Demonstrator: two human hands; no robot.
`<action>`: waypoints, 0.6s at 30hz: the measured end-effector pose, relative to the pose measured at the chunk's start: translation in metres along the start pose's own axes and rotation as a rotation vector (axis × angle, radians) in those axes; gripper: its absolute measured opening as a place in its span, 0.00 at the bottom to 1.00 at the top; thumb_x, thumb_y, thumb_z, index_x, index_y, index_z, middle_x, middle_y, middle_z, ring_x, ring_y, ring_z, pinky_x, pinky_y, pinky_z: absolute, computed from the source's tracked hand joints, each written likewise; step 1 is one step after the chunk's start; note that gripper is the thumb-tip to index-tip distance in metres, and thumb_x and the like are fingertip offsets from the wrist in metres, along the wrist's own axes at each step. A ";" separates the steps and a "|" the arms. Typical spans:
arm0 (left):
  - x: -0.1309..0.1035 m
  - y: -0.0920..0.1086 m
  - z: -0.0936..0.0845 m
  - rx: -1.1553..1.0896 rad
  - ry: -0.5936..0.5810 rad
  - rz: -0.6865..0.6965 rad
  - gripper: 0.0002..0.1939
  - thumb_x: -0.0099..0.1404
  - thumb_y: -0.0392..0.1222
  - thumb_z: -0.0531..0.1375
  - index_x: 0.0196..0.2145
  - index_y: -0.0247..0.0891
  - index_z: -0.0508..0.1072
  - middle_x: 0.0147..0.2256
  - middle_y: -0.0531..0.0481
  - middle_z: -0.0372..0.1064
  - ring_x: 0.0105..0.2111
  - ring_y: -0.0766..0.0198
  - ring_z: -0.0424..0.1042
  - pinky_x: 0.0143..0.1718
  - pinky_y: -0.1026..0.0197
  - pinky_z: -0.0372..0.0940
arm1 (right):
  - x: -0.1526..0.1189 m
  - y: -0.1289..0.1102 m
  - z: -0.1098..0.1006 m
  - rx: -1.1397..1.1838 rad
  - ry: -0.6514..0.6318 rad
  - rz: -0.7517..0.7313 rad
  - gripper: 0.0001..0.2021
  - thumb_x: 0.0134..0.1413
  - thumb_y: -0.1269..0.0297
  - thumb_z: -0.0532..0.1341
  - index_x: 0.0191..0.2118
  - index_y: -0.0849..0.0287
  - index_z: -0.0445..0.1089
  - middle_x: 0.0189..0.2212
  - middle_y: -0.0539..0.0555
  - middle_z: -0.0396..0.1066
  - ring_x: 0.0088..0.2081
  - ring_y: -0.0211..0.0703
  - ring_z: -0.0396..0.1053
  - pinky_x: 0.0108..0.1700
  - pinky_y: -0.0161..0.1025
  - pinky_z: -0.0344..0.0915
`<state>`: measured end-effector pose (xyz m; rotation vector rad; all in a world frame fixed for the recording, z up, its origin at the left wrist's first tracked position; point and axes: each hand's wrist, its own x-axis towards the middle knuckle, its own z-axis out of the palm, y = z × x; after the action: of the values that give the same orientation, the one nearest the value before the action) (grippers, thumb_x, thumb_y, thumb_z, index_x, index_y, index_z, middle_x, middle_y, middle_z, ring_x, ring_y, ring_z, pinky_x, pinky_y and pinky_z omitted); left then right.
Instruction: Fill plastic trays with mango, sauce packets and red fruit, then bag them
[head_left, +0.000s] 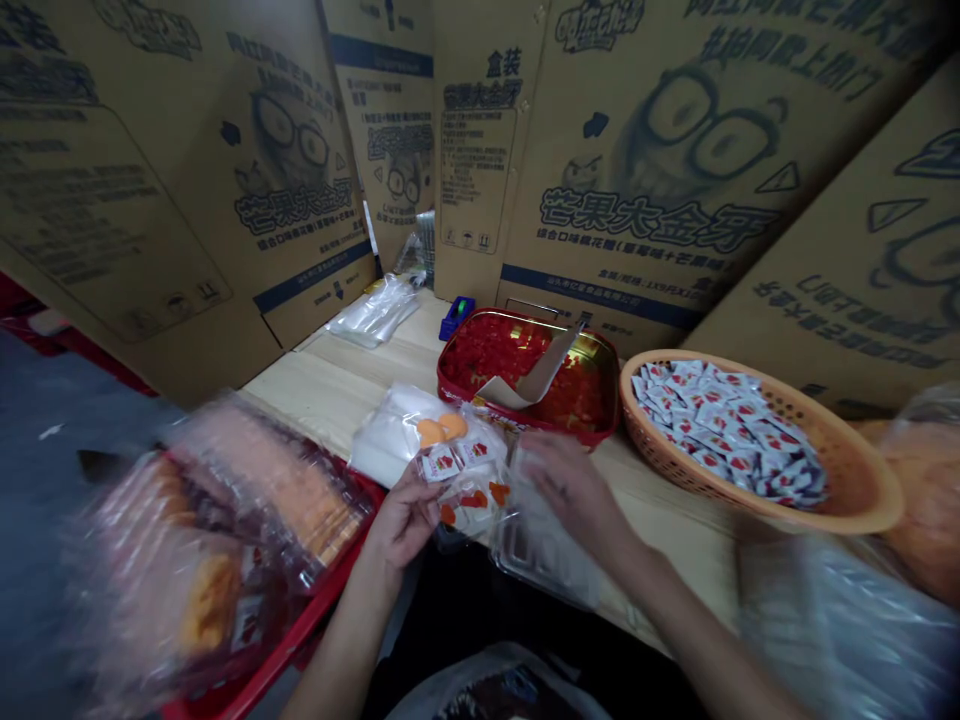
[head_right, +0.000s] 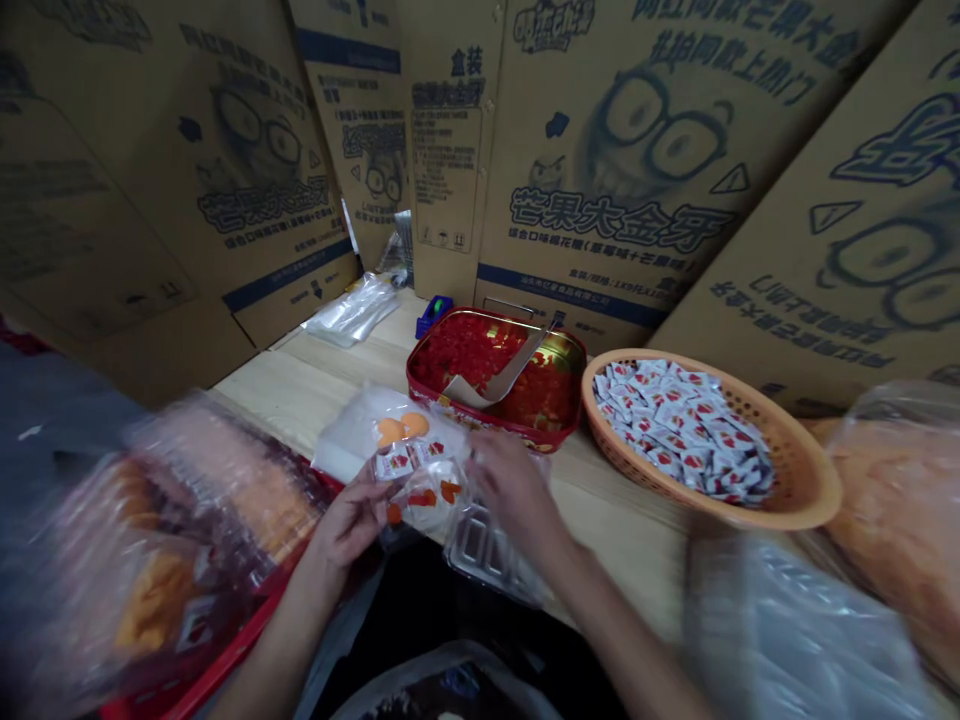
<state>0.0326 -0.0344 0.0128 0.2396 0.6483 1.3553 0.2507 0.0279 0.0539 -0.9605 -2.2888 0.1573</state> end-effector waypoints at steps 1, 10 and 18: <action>0.000 -0.001 0.000 0.000 -0.013 0.001 0.33 0.50 0.22 0.58 0.53 0.41 0.61 0.43 0.46 0.70 0.41 0.59 0.71 0.45 0.56 0.64 | -0.009 -0.016 0.005 -0.024 -0.068 -0.099 0.15 0.60 0.62 0.49 0.49 0.57 0.66 0.48 0.57 0.67 0.52 0.44 0.60 0.49 0.43 0.61; -0.005 -0.009 0.000 0.020 -0.057 -0.003 0.33 0.51 0.23 0.59 0.53 0.45 0.61 0.48 0.49 0.66 0.46 0.57 0.68 0.48 0.52 0.62 | -0.028 -0.045 0.024 -0.220 -0.203 -0.041 0.27 0.56 0.46 0.49 0.56 0.58 0.60 0.60 0.60 0.52 0.60 0.54 0.48 0.55 0.55 0.51; -0.014 -0.002 -0.008 0.037 -0.018 0.014 0.32 0.52 0.23 0.58 0.53 0.46 0.62 0.46 0.49 0.68 0.45 0.58 0.69 0.48 0.53 0.63 | -0.039 0.022 0.049 -0.162 -0.008 0.339 0.19 0.61 0.60 0.45 0.44 0.62 0.69 0.44 0.62 0.69 0.47 0.50 0.64 0.51 0.51 0.57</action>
<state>0.0287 -0.0500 0.0100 0.2859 0.6584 1.3546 0.2542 0.0240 -0.0122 -1.4307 -2.1550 0.1191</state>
